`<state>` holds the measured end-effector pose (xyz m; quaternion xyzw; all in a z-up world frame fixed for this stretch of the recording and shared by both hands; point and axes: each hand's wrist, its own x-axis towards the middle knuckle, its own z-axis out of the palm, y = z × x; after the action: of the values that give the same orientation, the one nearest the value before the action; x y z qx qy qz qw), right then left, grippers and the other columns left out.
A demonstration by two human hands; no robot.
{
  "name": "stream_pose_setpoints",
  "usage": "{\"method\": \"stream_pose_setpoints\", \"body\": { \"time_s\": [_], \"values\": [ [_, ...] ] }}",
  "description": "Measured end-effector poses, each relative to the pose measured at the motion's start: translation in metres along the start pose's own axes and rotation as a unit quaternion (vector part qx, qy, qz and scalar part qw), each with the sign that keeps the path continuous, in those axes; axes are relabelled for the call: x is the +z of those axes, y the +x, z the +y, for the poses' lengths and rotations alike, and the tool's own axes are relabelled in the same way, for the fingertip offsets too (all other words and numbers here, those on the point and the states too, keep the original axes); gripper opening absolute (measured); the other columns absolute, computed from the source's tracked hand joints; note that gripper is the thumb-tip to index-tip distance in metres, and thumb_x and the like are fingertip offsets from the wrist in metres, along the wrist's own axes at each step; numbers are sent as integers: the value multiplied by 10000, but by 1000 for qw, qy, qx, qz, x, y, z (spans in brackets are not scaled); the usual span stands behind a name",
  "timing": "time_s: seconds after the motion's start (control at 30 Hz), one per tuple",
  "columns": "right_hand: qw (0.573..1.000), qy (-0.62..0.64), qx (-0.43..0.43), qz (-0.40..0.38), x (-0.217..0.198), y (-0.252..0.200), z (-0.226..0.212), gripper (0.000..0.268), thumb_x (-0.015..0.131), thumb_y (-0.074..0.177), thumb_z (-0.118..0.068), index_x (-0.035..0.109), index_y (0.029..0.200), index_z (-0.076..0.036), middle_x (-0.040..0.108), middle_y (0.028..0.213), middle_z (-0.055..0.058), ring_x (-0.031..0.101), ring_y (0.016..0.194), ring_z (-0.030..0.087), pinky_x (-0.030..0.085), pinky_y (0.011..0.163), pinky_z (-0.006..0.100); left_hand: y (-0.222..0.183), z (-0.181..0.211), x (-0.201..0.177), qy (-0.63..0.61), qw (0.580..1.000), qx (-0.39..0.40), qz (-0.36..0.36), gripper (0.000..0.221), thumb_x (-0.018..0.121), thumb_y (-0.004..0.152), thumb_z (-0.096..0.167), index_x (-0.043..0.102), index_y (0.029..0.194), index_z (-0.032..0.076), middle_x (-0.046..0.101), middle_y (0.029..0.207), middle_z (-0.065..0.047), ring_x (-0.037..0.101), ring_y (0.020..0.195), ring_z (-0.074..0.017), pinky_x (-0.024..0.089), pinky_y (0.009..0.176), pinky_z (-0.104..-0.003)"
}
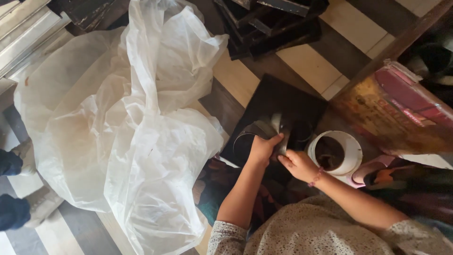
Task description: Greasing round metal baking molds and placing them on a board.
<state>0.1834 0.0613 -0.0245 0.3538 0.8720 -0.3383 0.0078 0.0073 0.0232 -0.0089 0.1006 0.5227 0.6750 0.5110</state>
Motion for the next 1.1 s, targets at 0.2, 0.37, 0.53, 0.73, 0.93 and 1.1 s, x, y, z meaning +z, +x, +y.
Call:
{"method": "stream_pose_setpoints", "body": {
  "time_s": [0.2, 0.37, 0.53, 0.73, 0.93, 1.1],
  "values": [
    [956, -67, -262, 114, -18, 3, 18, 130, 711, 830, -170, 719, 865, -45, 717, 842, 147, 700, 812, 341, 561, 757, 455, 1, 0, -4, -46, 998, -35, -25, 449, 799, 796, -2, 647, 1217, 26, 711, 1102, -48, 688, 980, -172, 553, 869, -323],
    [978, 41, -135, 151, -45, 2, 7, 247, 706, 912, -251, 695, 797, -34, 722, 838, 133, 693, 716, 303, 548, 669, 426, 9, -7, -8, -146, 983, -107, -43, 239, 722, 936, 95, 668, 1142, -15, 733, 1025, -135, 685, 903, -246, 534, 788, -383],
    [988, 16, -5, 153, -7, 13, 43, 339, 719, 945, -313, 638, 818, -9, 670, 806, 157, 657, 719, 321, 525, 684, 430, 2, -5, -2, -100, 992, -48, -62, 232, 717, 910, 56, 688, 1136, 10, 750, 1043, -74, 713, 970, -211, 564, 851, -331],
    [964, -13, -224, 144, -34, 4, 16, 333, 747, 870, -245, 647, 1074, -2, 683, 937, 187, 671, 829, 381, 541, 732, 431, -17, 34, -6, -136, 980, -142, -27, 202, 698, 872, 40, 731, 1067, 1, 762, 1006, -105, 735, 877, -242, 593, 709, -342],
    [958, -11, -240, 159, -53, 8, -10, 257, 722, 892, -226, 695, 1078, -50, 729, 931, 130, 703, 820, 340, 549, 749, 417, -19, 10, -4, -143, 980, -130, -52, 165, 708, 910, 88, 722, 1066, 37, 734, 997, -74, 700, 882, -211, 571, 754, -343],
    [965, 218, 9, 146, -22, -10, -9, 303, 643, 962, -246, 698, 1163, -27, 760, 914, 125, 735, 779, 304, 552, 705, 379, -12, -28, -4, 15, 997, 49, -51, 304, 753, 837, -3, 669, 1115, 89, 715, 1053, 8, 673, 989, -117, 542, 887, -287]
  ]
}}
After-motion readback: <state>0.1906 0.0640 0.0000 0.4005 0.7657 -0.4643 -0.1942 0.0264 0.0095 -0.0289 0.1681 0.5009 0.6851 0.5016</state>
